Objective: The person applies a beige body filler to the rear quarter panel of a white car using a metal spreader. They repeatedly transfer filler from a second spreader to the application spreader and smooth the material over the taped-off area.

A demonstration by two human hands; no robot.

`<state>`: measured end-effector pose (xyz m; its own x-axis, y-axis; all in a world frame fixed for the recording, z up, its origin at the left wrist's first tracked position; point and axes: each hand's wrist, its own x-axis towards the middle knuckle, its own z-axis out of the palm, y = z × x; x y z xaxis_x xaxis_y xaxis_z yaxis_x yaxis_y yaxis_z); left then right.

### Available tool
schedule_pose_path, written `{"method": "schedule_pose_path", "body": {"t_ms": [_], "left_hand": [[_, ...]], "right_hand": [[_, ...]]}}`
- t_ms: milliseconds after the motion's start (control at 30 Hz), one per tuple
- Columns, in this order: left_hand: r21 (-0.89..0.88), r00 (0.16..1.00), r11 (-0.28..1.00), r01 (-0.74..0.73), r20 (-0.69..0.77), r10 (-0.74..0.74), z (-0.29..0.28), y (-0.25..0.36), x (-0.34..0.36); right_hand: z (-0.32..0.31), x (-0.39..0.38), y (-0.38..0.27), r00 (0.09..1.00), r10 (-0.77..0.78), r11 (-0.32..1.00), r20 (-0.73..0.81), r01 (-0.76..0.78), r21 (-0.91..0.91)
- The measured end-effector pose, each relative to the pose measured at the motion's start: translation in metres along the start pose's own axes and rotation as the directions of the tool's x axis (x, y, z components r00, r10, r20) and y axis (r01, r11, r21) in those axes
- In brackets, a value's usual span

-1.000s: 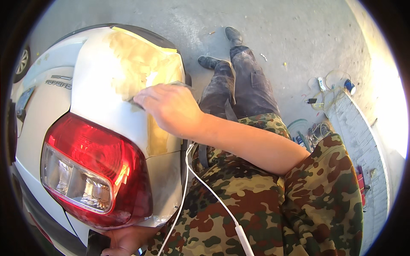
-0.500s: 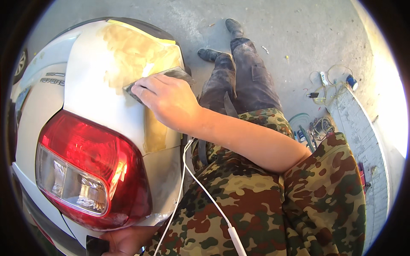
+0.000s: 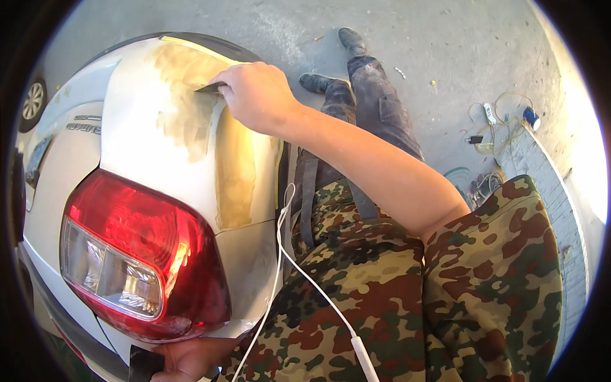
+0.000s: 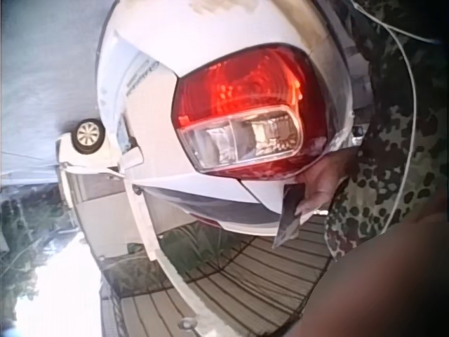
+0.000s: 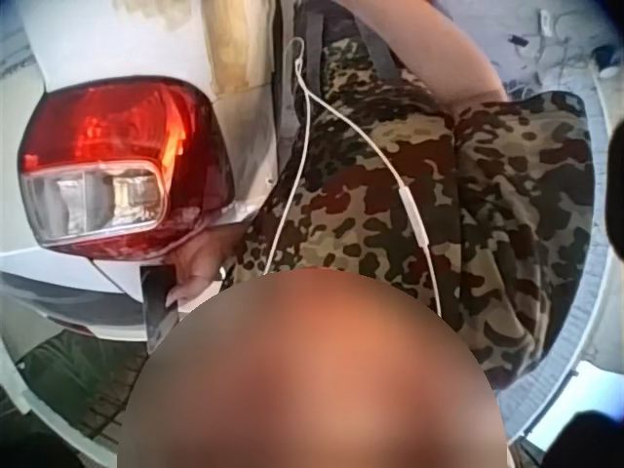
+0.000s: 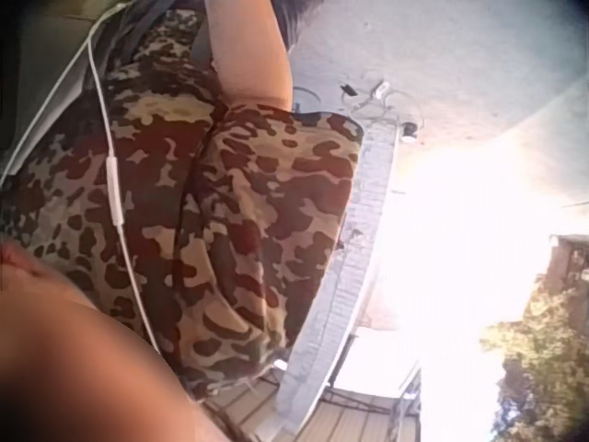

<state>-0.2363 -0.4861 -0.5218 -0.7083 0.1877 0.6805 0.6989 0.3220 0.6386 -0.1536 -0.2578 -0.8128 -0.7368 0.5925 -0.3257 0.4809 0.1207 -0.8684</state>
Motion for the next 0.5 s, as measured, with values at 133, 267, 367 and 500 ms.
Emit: {"method": "schedule_pose_path", "body": {"t_ms": [133,267,367,500], "left_hand": [[-0.025,0.997,0.999,0.044,-0.062,-0.046,-0.003,0.002,-0.002],[-0.098,0.996,0.994,0.039,-0.078,-0.046,-0.010,0.000,-0.002],[-0.090,0.998,0.996,0.026,-0.057,-0.031,-0.014,0.001,0.001],[0.011,0.994,0.999,0.041,-0.105,-0.039,-0.019,0.008,0.007]], "right_hand": [[0.002,-0.022,-0.021,0.985,-0.170,0.985,-0.025,0.169,-0.024],[0.002,-0.048,-0.042,0.954,-0.298,0.943,0.022,0.298,-0.148],[0.001,-0.064,-0.055,0.929,-0.371,0.918,0.011,0.368,-0.146],[-0.024,-0.080,-0.069,0.956,-0.289,0.957,0.050,0.289,-0.001]]}}
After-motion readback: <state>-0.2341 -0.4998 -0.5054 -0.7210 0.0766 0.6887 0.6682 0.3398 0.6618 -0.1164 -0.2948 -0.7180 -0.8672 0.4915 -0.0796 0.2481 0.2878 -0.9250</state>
